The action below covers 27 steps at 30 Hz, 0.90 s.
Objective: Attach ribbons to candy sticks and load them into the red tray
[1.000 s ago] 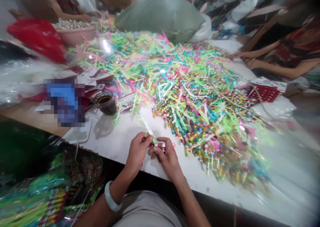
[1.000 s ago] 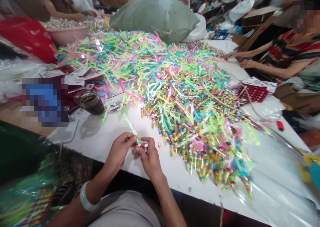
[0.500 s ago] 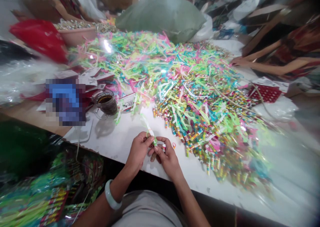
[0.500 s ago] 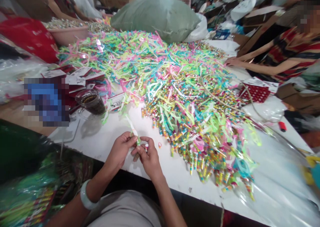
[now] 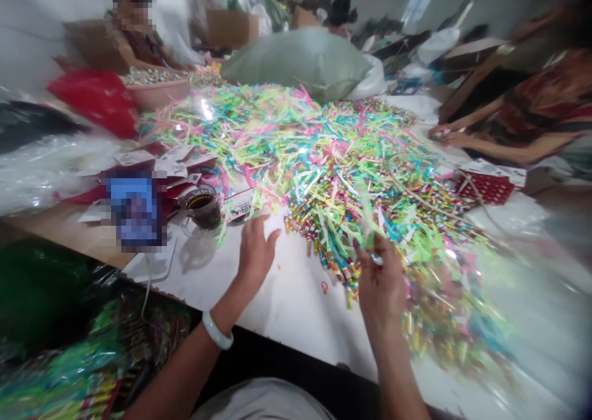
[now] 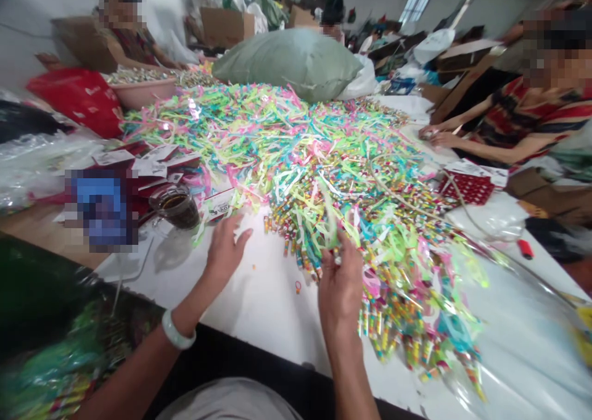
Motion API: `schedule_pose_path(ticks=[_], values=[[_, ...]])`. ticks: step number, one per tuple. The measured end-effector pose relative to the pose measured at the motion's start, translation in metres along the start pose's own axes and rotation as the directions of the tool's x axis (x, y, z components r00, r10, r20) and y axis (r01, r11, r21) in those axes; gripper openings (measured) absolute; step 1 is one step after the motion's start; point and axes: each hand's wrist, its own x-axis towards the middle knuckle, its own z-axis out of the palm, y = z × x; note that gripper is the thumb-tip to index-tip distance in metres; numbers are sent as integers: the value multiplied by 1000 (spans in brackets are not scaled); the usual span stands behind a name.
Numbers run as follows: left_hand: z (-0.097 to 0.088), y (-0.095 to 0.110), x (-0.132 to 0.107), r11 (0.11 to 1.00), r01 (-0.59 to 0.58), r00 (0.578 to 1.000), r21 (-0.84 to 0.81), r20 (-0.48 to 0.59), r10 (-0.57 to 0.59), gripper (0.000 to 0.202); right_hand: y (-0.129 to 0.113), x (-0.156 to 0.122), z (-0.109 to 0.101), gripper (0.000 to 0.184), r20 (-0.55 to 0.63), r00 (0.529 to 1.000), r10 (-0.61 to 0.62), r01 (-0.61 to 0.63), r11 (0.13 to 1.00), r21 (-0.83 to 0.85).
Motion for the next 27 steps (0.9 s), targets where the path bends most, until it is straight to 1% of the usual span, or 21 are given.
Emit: schedule_pose_path(ticks=[1, 2, 3, 4, 5, 6, 7, 9, 10, 12, 13, 15, 17, 19, 21, 22, 23, 24, 26, 27], values=[[-1, -5, 14, 995, 26, 997, 92, -76, -19, 41, 2, 8, -6, 45, -90, 991, -96, 89, 993, -75], [-1, -10, 26, 988, 76, 991, 134, -124, -59, 43, 3, 13, -9, 46, -123, 980, -158, 145, 984, -107], [-2, -15, 36, 982, 130, 983, 139, -148, -109, 41, 3, 12, -8, 45, -108, 980, -169, 160, 983, -87], [-2, -20, 43, 977, 179, 975, 117, -155, -160, 36, 3, 8, -4, 43, -54, 990, -132, 130, 991, -31], [-3, -25, 48, 973, 214, 968, 83, -155, -200, 31, 3, 0, 3, 40, 20, 997, -69, 68, 997, 43], [-3, -30, 50, 970, 238, 962, 47, -151, -229, 27, 2, -10, 11, 39, 112, 994, -7, -7, 993, 118], [-4, -34, 49, 967, 256, 957, 11, -142, -252, 25, 1, -22, 21, 37, 208, 977, 47, -86, 979, 183], [-8, -40, 41, 947, 308, 943, -87, -101, -316, 26, -1, -43, 40, 37, 379, 919, 108, -220, 938, 266], [-10, -42, 35, 928, 341, 934, -149, -62, -353, 27, -2, -52, 48, 37, 446, 887, 121, -270, 919, 286], [-15, -44, 22, 865, 416, 907, -283, 55, -418, 27, -4, -62, 60, 38, 545, 827, 137, -343, 891, 298], [-17, -43, 15, 822, 451, 891, -348, 118, -439, 26, -5, -64, 64, 38, 571, 809, 139, -362, 884, 297], [-20, -40, 3, 733, 500, 865, -462, 217, -453, 29, -7, -65, 68, 35, 602, 789, 127, -371, 878, 302], [-19, -36, -7, 661, 509, 857, -551, 257, -446, 34, -8, -64, 68, 31, 625, 773, 107, -381, 866, 324], [-16, -31, -15, 625, 491, 866, -607, 263, -425, 36, -8, -62, 67, 31, 661, 745, 90, -415, 839, 353], [-12, -28, -20, 621, 471, 879, -627, 274, -390, 32, -10, -60, 65, 34, 704, 705, 81, -468, 799, 377], [-10, -26, -22, 626, 464, 884, -627, 282, -372, 29, -11, -59, 65, 35, 714, 695, 87, -490, 784, 381], [-8, -25, -24, 630, 461, 887, -625, 295, -356, 26, -12, -56, 66, 37, 708, 698, 104, -500, 779, 379], [-6, -24, -25, 632, 463, 886, -621, 312, -342, 24, -14, -53, 67, 38, 689, 714, 126, -497, 784, 372], [-3, -21, -27, 635, 467, 884, -615, 335, -326, 22, -18, -45, 72, 40, 618, 767, 173, -467, 811, 352], [-1, -20, -29, 633, 464, 886, -620, 334, -322, 21, -21, -40, 75, 40, 592, 786, 180, -447, 827, 342]])
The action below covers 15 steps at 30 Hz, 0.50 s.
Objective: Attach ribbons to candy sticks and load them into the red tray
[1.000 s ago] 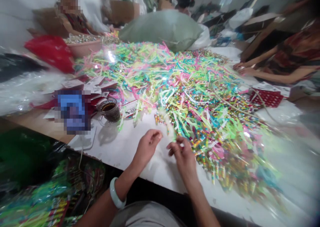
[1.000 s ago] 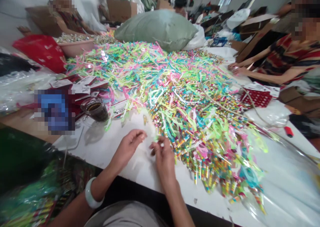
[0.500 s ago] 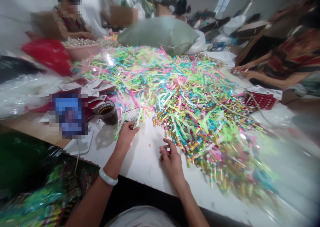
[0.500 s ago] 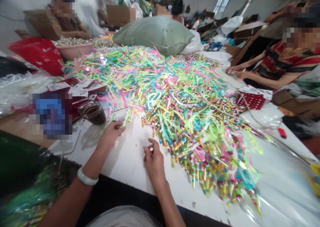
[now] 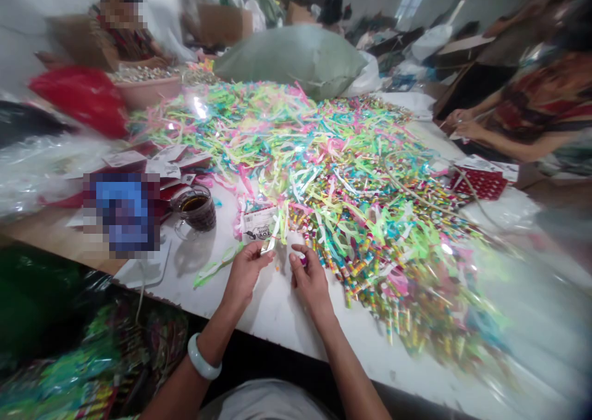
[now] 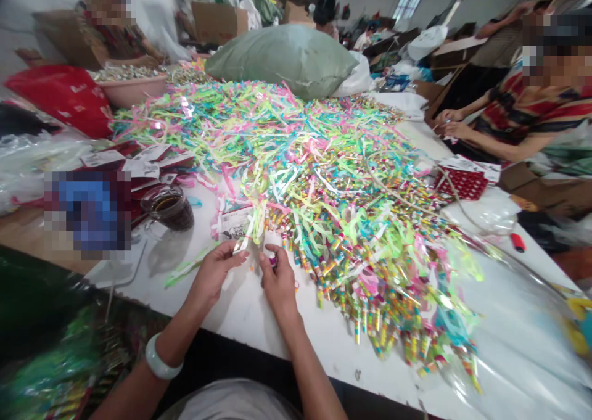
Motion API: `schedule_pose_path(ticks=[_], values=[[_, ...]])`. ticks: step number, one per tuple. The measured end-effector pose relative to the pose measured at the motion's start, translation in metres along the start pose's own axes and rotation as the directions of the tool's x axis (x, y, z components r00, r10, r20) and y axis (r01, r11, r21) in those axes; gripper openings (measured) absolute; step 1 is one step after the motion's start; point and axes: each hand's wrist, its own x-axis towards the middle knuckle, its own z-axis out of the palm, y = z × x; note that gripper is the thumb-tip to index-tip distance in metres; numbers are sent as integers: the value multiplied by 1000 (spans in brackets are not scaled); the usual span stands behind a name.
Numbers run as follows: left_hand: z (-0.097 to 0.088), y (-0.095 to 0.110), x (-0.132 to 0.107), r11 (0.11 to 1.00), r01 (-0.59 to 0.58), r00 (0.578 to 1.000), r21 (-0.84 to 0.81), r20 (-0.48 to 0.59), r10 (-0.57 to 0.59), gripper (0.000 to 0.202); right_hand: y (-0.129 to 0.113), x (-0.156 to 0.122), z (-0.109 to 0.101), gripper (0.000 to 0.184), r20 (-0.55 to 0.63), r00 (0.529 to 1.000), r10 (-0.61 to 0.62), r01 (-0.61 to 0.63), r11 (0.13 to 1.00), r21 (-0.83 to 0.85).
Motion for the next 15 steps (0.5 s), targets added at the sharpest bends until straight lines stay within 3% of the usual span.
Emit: schedule_pose_path(ticks=[4, 7, 9, 12, 13, 15], values=[[10, -9, -8, 994, -90, 996, 65, 10, 89, 23, -7, 19, 8, 35, 41, 999, 10, -10, 1000, 19], [12, -14, -14, 968, -124, 992, 216, 61, 114, 33, -6, 23, 7, 35, 79, 996, 49, -63, 981, 186], [10, -12, -16, 989, 10, 994, 145, 104, -26, 34, -4, 20, 0, 35, 116, 988, 98, -132, 933, 334], [9, -4, -13, 925, 342, 929, -165, 205, -307, 43, -3, 12, -13, 41, 229, 959, 165, -265, 810, 523], [10, -3, -11, 882, 395, 913, -259, 221, -344, 41, -3, 9, -16, 43, 274, 946, 172, -303, 768, 564], [14, -1, -5, 827, 396, 917, -399, 213, -337, 32, -4, 1, -20, 42, 359, 916, 178, -374, 702, 606]])
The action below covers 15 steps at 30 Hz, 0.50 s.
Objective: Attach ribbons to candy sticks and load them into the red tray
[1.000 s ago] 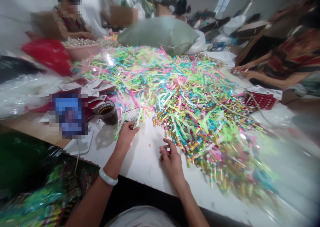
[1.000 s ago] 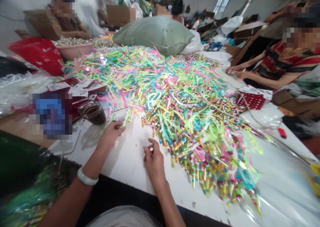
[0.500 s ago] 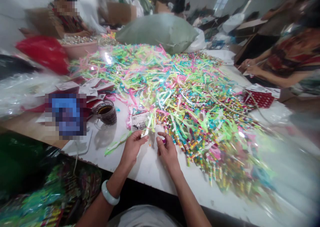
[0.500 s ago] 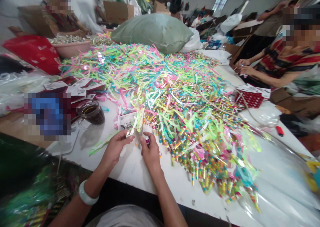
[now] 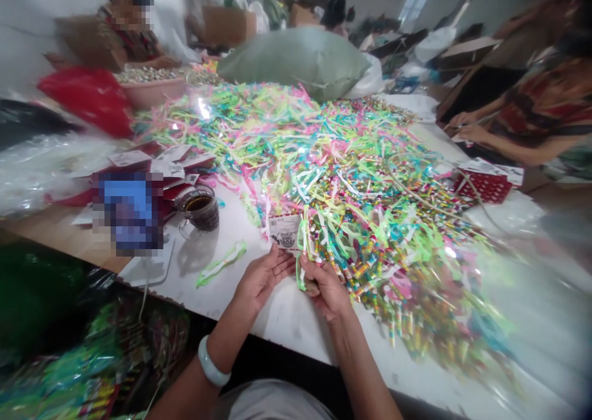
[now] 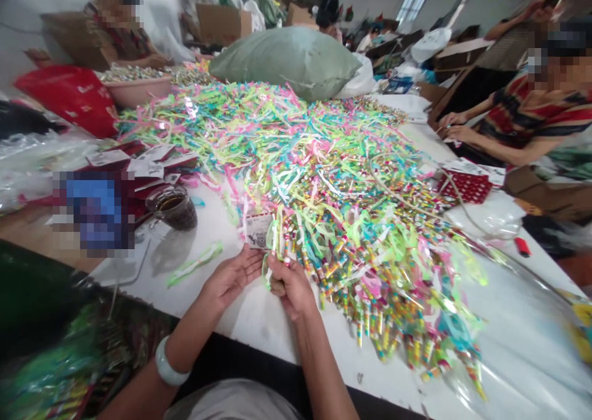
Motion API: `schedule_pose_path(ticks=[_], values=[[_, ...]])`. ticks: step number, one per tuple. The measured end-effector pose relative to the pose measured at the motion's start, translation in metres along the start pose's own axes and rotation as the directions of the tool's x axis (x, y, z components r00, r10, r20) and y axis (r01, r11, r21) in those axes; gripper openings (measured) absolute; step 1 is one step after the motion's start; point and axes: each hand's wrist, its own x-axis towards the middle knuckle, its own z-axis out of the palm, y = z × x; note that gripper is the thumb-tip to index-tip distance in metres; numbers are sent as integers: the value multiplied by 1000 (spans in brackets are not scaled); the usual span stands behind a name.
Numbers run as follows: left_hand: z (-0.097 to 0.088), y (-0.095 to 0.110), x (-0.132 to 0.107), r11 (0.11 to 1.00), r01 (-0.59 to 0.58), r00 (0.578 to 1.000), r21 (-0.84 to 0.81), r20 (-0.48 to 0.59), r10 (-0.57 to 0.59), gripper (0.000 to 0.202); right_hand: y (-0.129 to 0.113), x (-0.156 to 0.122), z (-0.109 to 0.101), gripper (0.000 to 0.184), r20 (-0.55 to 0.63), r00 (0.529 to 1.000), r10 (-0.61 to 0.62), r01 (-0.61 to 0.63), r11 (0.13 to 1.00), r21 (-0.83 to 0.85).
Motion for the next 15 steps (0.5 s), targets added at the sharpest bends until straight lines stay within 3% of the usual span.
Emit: schedule_pose_path(ticks=[3, 7, 15], values=[[7, -1, 10, 995, -51, 999, -90, -6, 51, 27, 2, -10, 0, 40, 81, 995, 56, -63, 994, 87], [13, -1, 18, 989, -88, 996, -121, -21, 86, 29, 3, -23, -3, 42, 216, 975, 44, -79, 984, 158], [3, 19, 23, 966, -221, 964, -132, -178, 196, 21, -10, -44, -11, 45, 47, 982, -184, 174, 972, 158]])
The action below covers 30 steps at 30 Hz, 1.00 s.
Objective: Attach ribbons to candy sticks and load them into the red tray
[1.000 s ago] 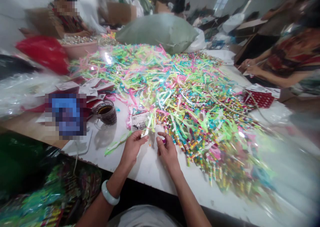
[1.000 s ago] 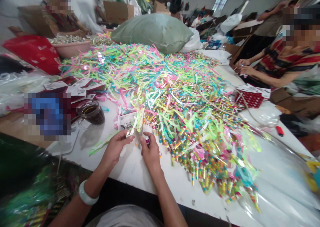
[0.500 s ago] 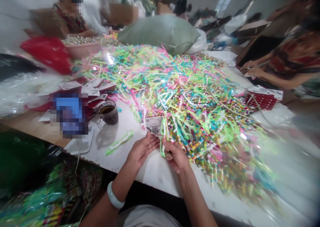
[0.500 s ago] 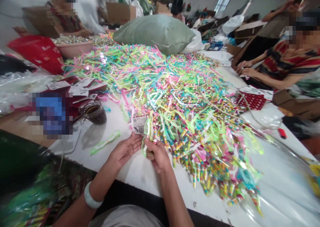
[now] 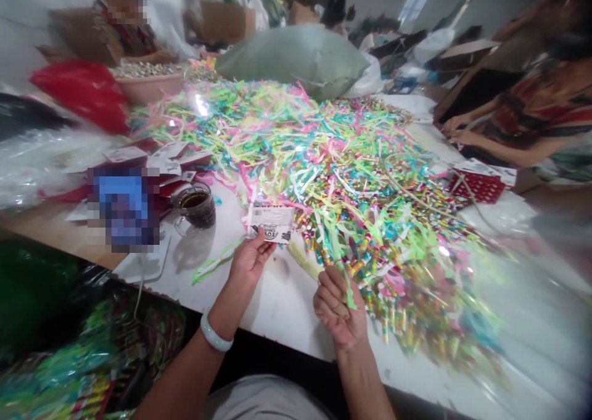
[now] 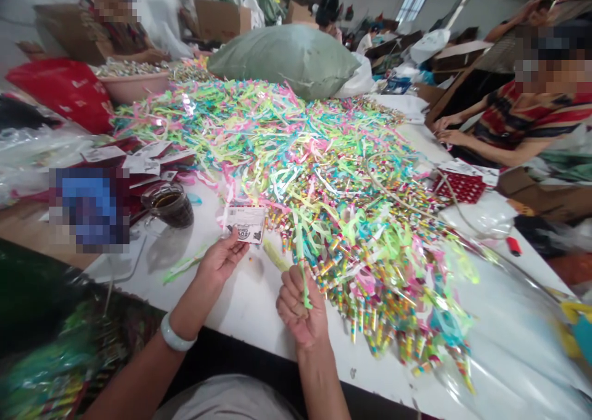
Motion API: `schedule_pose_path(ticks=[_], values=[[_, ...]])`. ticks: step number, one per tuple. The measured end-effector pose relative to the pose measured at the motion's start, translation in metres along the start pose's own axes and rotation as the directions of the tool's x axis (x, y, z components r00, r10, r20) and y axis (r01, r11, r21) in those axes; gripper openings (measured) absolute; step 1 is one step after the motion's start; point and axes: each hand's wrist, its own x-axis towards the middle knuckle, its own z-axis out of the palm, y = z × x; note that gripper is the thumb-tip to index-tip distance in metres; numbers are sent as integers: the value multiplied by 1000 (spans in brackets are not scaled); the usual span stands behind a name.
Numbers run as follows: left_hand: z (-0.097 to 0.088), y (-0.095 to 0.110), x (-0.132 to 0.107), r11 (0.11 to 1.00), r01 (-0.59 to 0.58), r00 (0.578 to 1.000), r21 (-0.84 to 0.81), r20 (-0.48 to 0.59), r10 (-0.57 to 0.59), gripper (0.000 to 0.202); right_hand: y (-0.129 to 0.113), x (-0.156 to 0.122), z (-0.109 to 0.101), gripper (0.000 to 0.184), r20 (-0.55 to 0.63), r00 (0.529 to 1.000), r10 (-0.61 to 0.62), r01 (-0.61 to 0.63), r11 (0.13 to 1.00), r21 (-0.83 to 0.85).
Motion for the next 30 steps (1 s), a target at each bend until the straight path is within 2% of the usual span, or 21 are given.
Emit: schedule_pose_path(ticks=[2, 4, 7, 9, 11, 13, 15, 16, 18, 20, 26, 28, 30], values=[[-3, 5, 4, 1000, 7, 1000, 21, -2, -7, 21, -7, 2, -3, 41, -26, 1000, -9, 7, 996, -85], [-5, 7, 4, 999, 11, 1000, 40, 14, -11, 22, -10, 6, -6, 38, -104, 994, -17, -12, 962, -273], [-7, 6, -5, 998, -4, 999, 58, 44, 1, 23, -5, 12, -10, 36, -213, 973, -88, -55, 809, -585], [-10, 3, -18, 986, -19, 998, 168, 57, 9, 24, 3, 15, -10, 36, -219, 968, -120, -73, 701, -709], [-12, 0, -34, 917, -24, 995, 398, 102, -18, 29, 11, 16, -9, 35, -192, 973, -130, -74, 613, -787], [-14, -4, -49, 789, -41, 974, 613, 200, -105, 32, 18, 15, -7, 30, -125, 986, -105, -52, 523, -850], [-14, -9, -58, 700, -96, 950, 708, 275, -147, 28, 23, 14, -5, 25, -38, 998, -50, -10, 471, -882], [-15, -11, -60, 687, -124, 953, 716, 278, -118, 25, 24, 14, -4, 23, -9, 999, -33, 7, 469, -883], [-16, -15, -60, 699, -155, 976, 698, 219, -2, 21, 24, 13, -4, 23, 1, 999, -40, 21, 502, -865], [-17, -18, -58, 726, -150, 983, 671, 176, 40, 21, 24, 12, -6, 23, -17, 998, -63, 21, 555, -832], [-14, -19, -62, 722, -158, 950, 674, 302, -75, 23, 23, 13, -11, 27, -45, 999, -24, -20, 618, -786], [-12, -19, -63, 727, -145, 948, 671, 305, -93, 22, 20, 12, -10, 27, -31, 999, -15, -14, 636, -772], [-12, -20, -62, 747, -120, 959, 654, 271, -82, 22, 18, 9, -9, 26, -27, 998, -55, 13, 620, -784]])
